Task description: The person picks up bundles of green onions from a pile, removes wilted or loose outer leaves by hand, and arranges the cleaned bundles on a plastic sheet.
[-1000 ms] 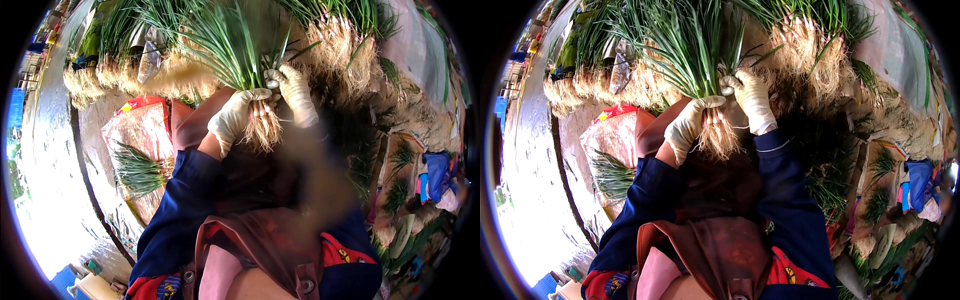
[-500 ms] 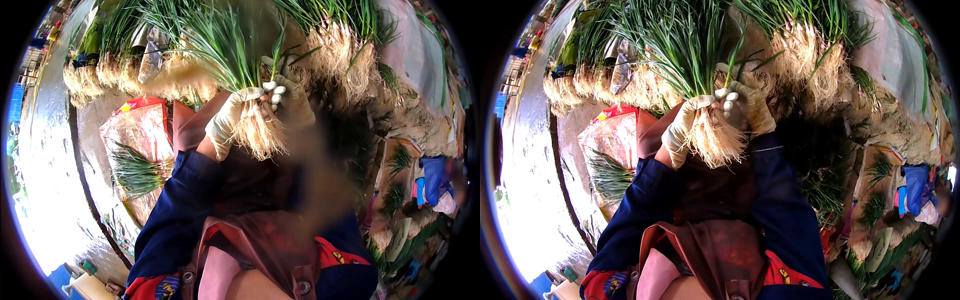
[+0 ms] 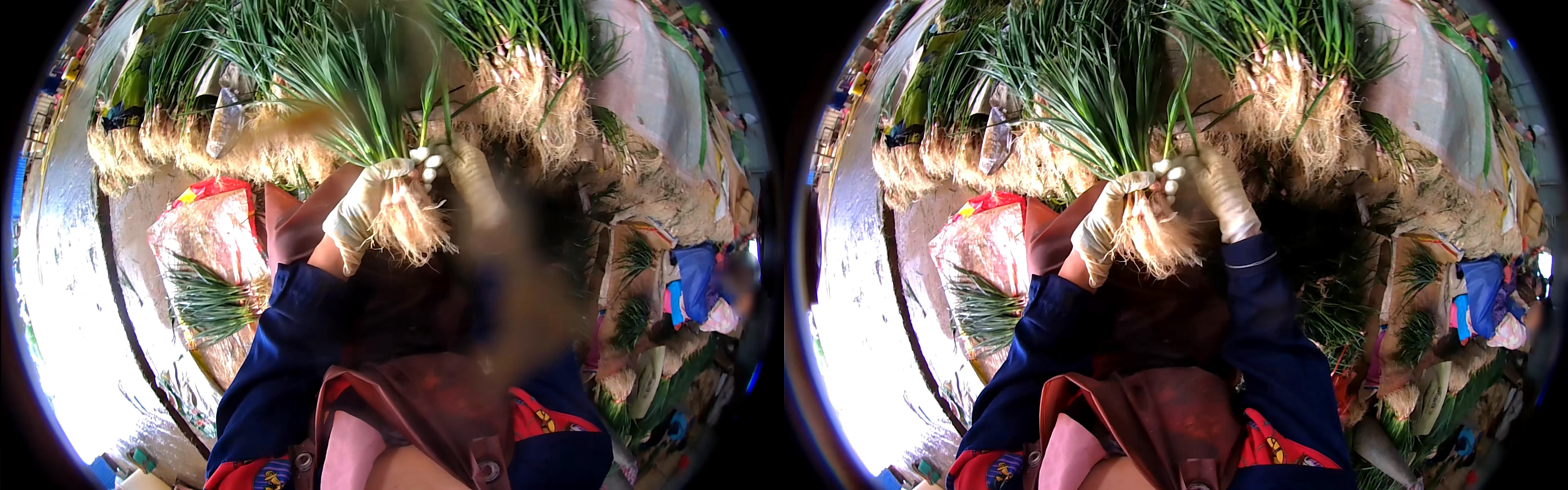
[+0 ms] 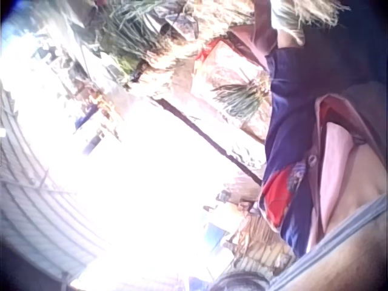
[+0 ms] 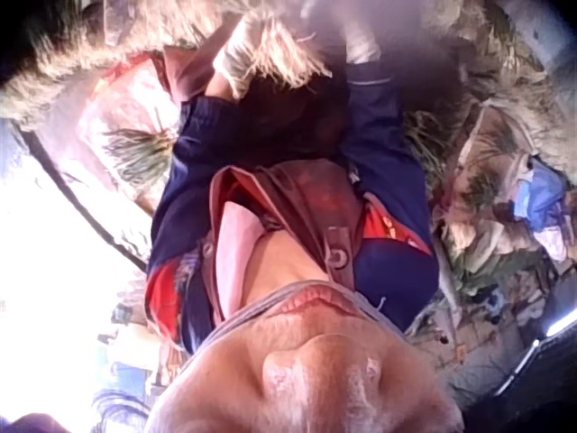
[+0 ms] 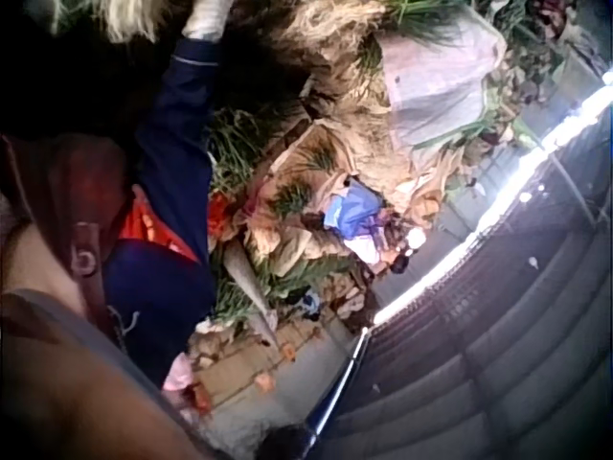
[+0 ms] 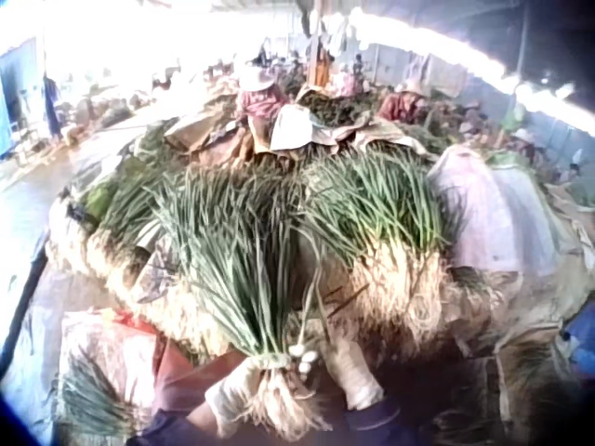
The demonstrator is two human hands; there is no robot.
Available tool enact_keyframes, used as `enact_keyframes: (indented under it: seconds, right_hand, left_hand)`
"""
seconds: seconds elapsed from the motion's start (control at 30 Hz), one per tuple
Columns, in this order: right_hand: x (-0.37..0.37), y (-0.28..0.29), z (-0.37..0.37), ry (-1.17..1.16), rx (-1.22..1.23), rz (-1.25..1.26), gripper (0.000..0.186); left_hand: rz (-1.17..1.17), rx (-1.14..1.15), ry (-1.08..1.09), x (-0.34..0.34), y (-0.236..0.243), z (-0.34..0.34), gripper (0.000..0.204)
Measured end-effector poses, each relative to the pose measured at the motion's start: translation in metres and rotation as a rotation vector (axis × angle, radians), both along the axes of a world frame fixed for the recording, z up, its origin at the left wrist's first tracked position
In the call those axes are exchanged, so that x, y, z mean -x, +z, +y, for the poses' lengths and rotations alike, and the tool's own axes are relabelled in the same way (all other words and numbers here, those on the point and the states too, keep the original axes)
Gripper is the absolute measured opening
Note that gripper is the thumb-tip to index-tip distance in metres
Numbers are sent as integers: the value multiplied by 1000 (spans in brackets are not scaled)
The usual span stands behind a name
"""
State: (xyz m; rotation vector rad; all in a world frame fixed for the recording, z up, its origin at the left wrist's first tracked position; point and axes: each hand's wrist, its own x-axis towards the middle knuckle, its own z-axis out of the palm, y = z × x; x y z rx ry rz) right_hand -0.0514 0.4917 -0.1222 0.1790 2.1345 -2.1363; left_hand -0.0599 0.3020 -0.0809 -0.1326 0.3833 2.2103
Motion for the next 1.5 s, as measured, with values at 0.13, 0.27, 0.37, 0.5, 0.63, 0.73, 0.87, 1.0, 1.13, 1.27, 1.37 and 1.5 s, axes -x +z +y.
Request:
enact_keyframes:
  seconds: [0.13,0.27,0.37,0.5,0.63,0.73,0.87,1.0,1.13,1.27,1.37,1.5]
  right_hand:
    - [-31,-62,81,70,-655,-211,33]
    - [-6,26,57,-151,-664,-90,30]
    - [48,120,43,-286,-1583,-127,22]
    - [104,82,102,-173,-2129,-299,16]
    - [41,113,35,-142,-1718,4,20]
    - [-14,116,-13,-36,-1208,38,24]
    - [-35,87,-13,-21,-751,160,25]
    - [5,92,-4,-239,-670,-29,42]
    - [19,60,-14,106,542,-127,34]
    - [23,30,-28,-231,-214,163,25]
    - [33,26,-16,-480,-648,153,22]
    - [30,59,-11,-103,-107,-143,20]
  left_hand:
    - [-11,-155,-12,-3,-8,0,28]
    - [103,-181,22,7,-10,-7,53]
    - [-10,-315,17,12,-3,8,51]
    - [44,-165,47,15,-3,25,29]
    - [70,-49,133,9,-6,15,45]
    - [159,-165,34,12,-11,8,46]
    - [133,-42,51,12,-7,13,46]
    - [-30,-178,124,2,11,9,46]
    - [66,-268,59,11,2,17,49]
    - [61,-168,127,4,0,8,48]
    - [63,-181,38,6,2,4,45]
    - [68,-167,17,3,-3,8,43]
